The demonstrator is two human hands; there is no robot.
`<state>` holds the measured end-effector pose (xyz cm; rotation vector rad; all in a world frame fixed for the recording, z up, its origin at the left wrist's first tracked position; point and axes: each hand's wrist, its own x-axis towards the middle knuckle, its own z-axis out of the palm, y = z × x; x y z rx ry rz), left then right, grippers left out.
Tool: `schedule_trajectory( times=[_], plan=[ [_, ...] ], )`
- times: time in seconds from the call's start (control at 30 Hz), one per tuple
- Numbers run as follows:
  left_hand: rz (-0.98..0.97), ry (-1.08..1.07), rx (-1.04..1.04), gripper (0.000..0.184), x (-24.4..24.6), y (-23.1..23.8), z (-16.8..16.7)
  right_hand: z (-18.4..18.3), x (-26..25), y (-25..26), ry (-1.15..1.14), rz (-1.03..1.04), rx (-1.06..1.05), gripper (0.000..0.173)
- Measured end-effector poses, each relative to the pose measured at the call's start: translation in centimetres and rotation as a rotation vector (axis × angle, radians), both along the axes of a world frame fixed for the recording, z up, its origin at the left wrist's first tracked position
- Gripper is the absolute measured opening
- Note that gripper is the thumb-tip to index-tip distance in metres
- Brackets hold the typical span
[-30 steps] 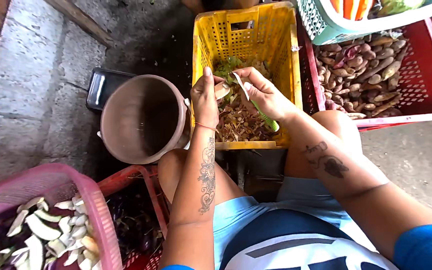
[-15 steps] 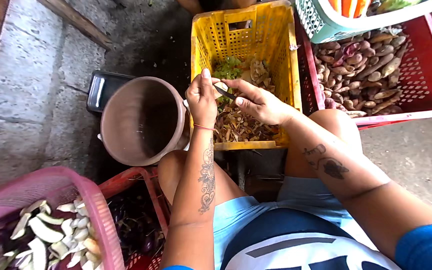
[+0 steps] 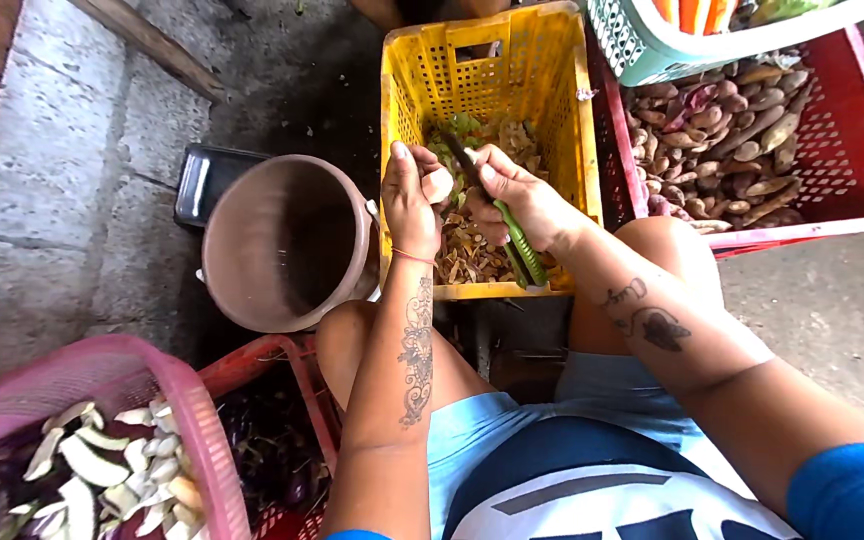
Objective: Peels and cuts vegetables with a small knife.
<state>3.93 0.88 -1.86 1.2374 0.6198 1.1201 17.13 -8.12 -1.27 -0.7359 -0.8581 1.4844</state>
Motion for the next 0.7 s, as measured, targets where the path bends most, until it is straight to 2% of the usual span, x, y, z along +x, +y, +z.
schedule_trajectory(
  times=[0.07,0.2,0.37,0.47,0.6,0.7],
  plan=[
    [-0.075,-0.082,-0.154,0.056,0.0,-0.1,0.4,0.4,0.3,0.2,0.002,-0.092,-0.112,0.026],
    [-0.122,-0.055,-0.382,0.07,-0.2,-0.1,1.4,0.3,0.7,0.7,-0.361,-0.195,-0.237,0.053],
    [-0.112,-0.039,-0.427,0.066,-0.2,-0.1,1.5,0.3,0.2,0.8,-0.582,-0.212,-0.27,0.047],
    [-0.066,-0.047,-0.468,0.059,-0.1,-0.1,1.7,0.2,0.1,0.6,-0.618,-0.172,-0.353,0.053],
    [-0.01,-0.026,-0.487,0.053,0.0,-0.1,1.9,-0.3,-0.1,0.6,-0.691,-0.21,-0.159,0.052],
    [0.039,0.004,-0.474,0.051,0.0,0.0,1.7,-0.3,-0.1,0.7,-0.691,-0.229,-0.176,0.046]
  ],
)
